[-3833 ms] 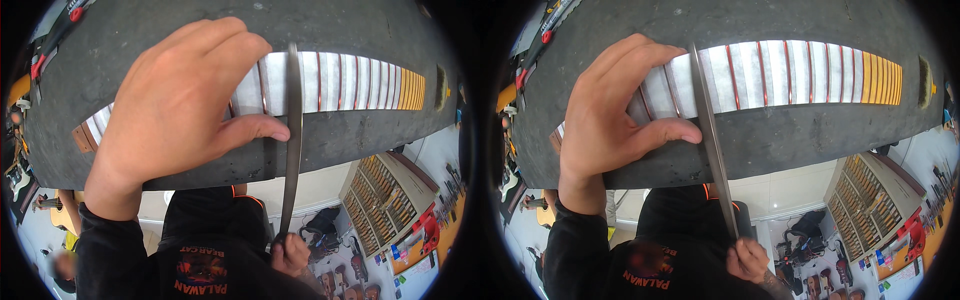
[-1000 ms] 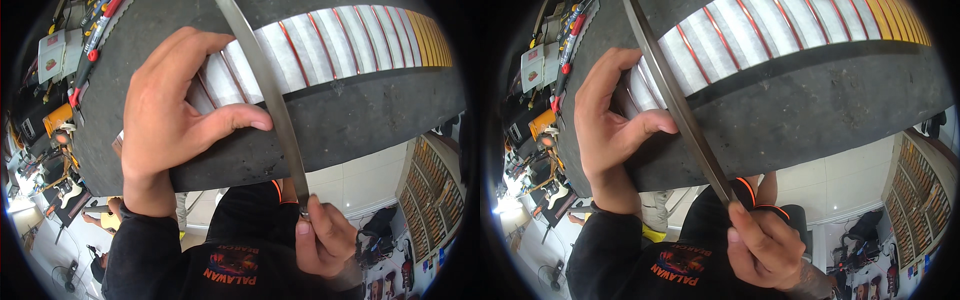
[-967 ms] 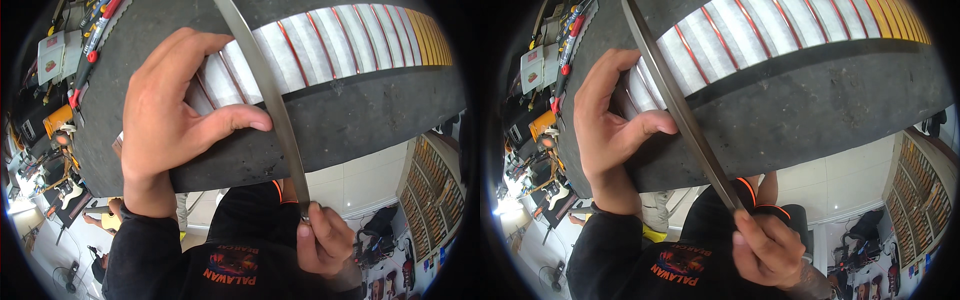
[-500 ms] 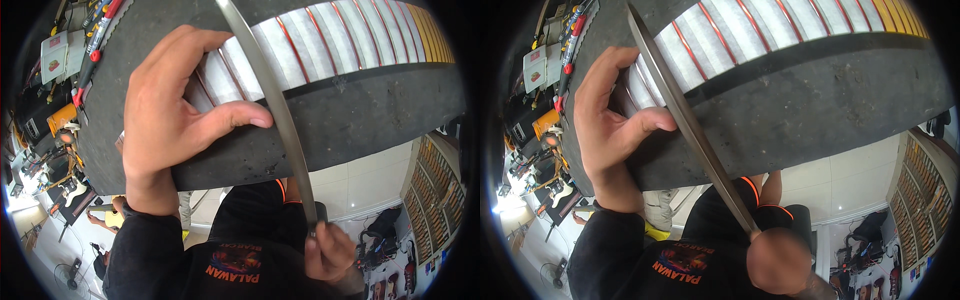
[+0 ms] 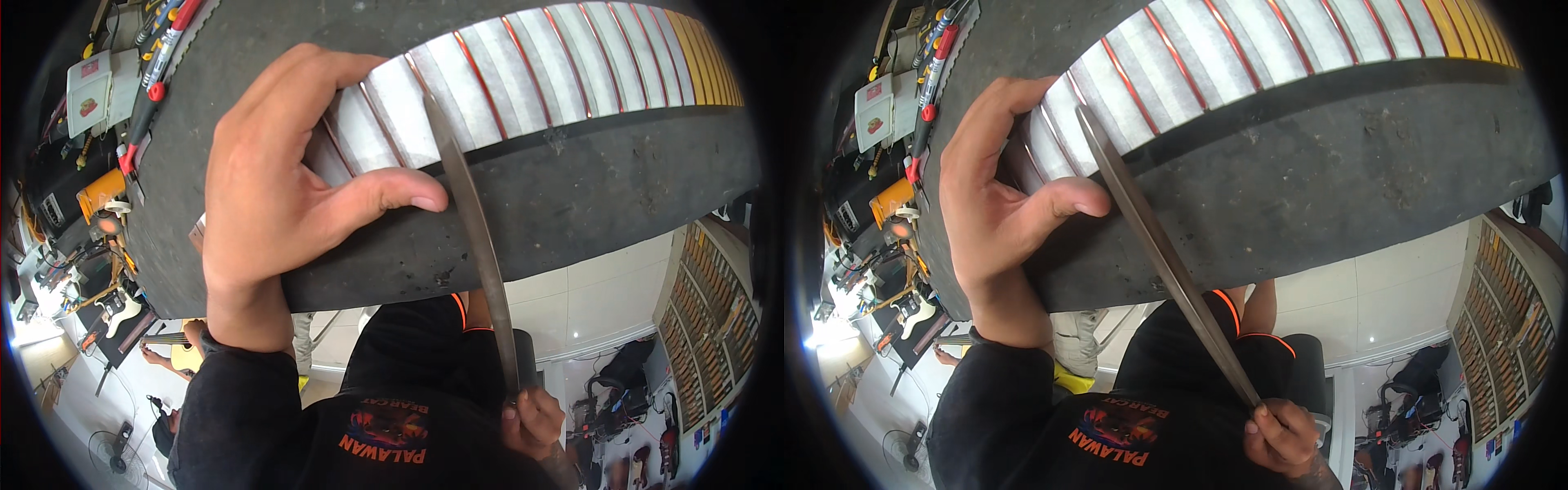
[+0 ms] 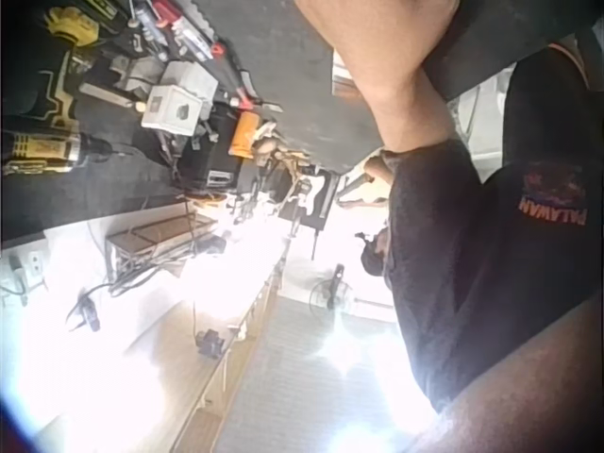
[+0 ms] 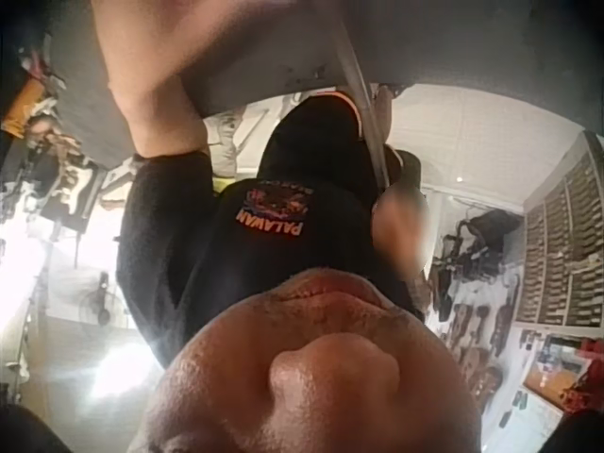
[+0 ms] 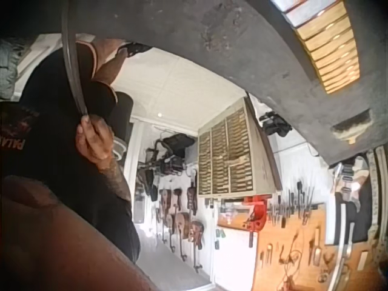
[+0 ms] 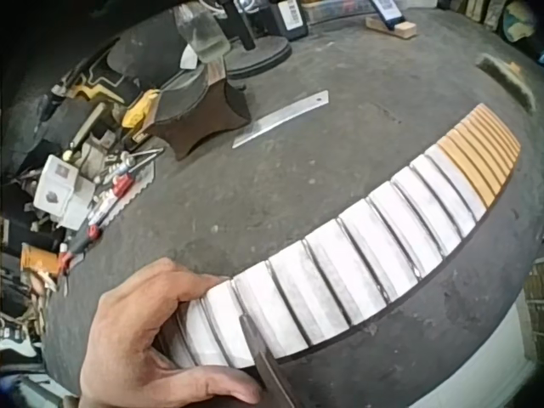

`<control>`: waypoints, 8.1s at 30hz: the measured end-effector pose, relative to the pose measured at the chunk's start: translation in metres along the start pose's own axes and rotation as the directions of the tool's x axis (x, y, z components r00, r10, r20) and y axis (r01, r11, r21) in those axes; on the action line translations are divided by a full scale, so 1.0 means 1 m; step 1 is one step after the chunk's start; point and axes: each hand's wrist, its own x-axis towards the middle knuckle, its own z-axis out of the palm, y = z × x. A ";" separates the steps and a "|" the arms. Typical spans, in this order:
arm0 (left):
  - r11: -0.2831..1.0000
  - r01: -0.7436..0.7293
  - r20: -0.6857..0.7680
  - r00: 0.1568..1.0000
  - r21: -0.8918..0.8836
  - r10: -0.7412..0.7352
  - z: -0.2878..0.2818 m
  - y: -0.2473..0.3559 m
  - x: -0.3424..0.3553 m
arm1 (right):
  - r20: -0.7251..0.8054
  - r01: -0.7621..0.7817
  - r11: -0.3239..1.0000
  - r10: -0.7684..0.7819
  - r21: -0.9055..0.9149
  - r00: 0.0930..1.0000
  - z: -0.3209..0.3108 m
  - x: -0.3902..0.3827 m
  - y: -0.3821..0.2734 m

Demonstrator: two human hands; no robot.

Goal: The person uses a metal file to smooth down the edges and surfaces of frets on a guitar neck.

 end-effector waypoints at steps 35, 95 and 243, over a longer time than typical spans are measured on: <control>1.000 -0.012 0.003 1.000 0.010 0.012 0.013 -0.003 0.003 | 0.049 -0.174 0.958 0.167 0.228 0.985 0.002 0.068 -0.019; 0.986 -0.162 -0.024 0.987 -0.047 0.161 0.001 -0.009 -0.007 | -0.142 0.001 0.781 -0.114 -0.624 0.983 0.034 0.023 -0.044; 0.991 -0.125 -0.016 0.992 -0.040 0.125 -0.016 -0.004 -0.030 | -0.196 -0.003 0.800 -0.144 -0.599 0.970 0.018 -0.015 -0.025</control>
